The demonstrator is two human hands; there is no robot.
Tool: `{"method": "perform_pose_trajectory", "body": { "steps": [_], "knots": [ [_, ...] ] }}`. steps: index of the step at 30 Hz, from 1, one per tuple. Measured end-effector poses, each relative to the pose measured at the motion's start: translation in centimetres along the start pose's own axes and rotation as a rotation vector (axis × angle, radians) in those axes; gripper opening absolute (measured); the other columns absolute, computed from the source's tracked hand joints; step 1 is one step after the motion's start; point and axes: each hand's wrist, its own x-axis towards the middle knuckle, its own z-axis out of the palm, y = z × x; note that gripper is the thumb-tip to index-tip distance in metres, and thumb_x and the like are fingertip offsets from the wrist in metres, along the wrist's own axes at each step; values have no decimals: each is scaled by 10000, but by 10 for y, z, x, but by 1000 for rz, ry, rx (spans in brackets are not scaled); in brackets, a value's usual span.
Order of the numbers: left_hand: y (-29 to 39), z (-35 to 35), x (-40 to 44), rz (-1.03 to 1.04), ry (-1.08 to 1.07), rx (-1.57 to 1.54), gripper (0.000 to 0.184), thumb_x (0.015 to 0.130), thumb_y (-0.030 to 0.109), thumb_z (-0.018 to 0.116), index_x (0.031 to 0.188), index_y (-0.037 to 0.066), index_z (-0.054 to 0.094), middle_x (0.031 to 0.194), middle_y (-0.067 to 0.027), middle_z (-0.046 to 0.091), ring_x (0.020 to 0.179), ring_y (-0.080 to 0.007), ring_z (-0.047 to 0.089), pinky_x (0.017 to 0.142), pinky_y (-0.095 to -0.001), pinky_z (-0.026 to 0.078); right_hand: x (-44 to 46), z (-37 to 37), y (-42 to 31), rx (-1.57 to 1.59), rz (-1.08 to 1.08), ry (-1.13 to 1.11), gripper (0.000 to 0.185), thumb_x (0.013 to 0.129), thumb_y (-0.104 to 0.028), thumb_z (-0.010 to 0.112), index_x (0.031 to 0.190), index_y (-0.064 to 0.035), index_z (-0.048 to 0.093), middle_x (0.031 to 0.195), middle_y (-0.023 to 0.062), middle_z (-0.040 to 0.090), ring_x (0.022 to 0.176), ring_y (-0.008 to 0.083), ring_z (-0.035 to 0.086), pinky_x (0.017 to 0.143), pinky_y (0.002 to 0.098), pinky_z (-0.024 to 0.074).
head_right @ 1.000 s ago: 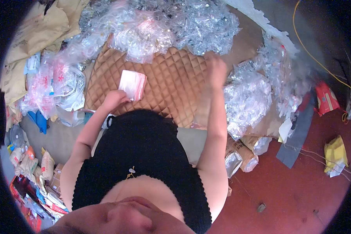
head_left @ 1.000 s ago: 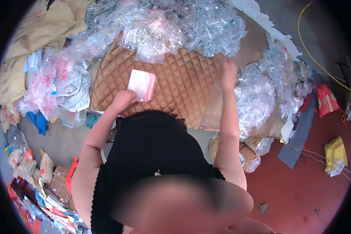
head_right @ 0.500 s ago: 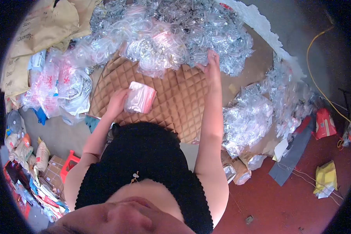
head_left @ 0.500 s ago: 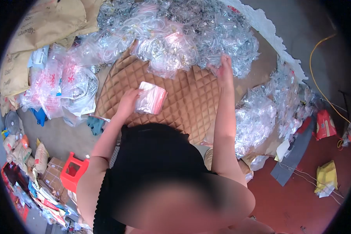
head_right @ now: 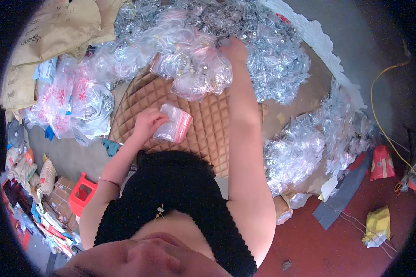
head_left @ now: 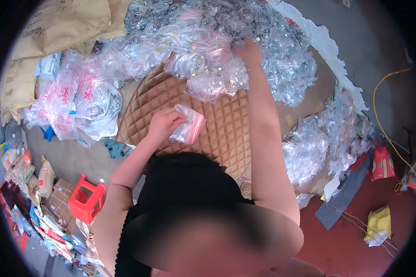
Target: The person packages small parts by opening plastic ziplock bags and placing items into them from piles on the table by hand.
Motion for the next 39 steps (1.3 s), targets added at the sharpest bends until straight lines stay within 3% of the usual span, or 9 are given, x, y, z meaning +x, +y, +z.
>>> {"method": "perform_pose_trajectory", "body": {
  "steps": [4,15,19,24,26,28,31,35,39],
  "knots": [
    [-5,2,-5,-222,-23,-42,152,807,171,755,836,66,649,797,-94,606,773,-303,630,713,-383,526,-35,-28,34,532,-168,168,410,724,-253,779,1112,-155,691,985,132,716,1034,310,648,837,392,528],
    [2,-17,27,249,192,492,171,752,102,714,922,105,695,892,-50,572,992,-219,599,1113,-532,305,26,-22,2,-485,-799,247,307,789,-101,629,1085,-155,688,910,84,688,972,296,626,787,437,539],
    [-7,-23,12,104,93,477,478,813,109,687,1278,179,601,953,-55,636,1004,-254,617,1075,-532,344,18,-32,-1,-638,-646,248,164,811,-132,594,923,-147,713,971,38,689,989,272,606,851,400,500],
    [-10,-30,-1,-235,-104,227,639,841,111,669,1432,256,476,869,-143,664,748,-338,660,662,-446,514,-90,-105,20,45,-631,498,195,794,-45,665,986,-79,661,1003,107,648,975,287,597,835,378,488],
    [-19,-16,1,-107,-104,228,550,836,104,671,1363,192,540,922,-132,669,790,-342,664,696,-443,523,-136,-126,24,176,-651,411,219,803,-36,685,1017,-70,653,1033,117,632,981,260,601,835,351,483],
    [-6,-8,9,-21,-160,284,362,816,80,667,1177,105,675,1001,-115,672,884,-333,665,771,-401,536,-193,-147,11,513,-175,-135,197,887,-57,649,1083,-76,642,1064,48,643,957,166,578,879,320,439],
    [9,18,14,199,-166,121,425,830,105,613,1235,222,664,1122,-170,623,1051,-328,604,867,-393,493,-243,-118,11,1080,-304,-380,245,925,-85,633,1170,-72,628,1021,20,633,929,120,586,819,276,464],
    [52,22,-5,351,-375,-181,328,820,104,674,1129,201,724,1312,-196,512,1237,-361,478,1036,-408,397,-293,-67,7,1478,42,-724,255,889,-48,630,1141,-32,603,964,29,646,717,104,617,620,250,510],
    [57,27,-34,483,-415,-187,239,798,114,736,1028,177,761,1372,-171,467,1275,-367,434,1064,-431,370,-325,-52,14,1243,-7,-495,183,902,-59,583,1075,-20,626,851,48,658,679,118,622,600,258,509]
  ]
}}
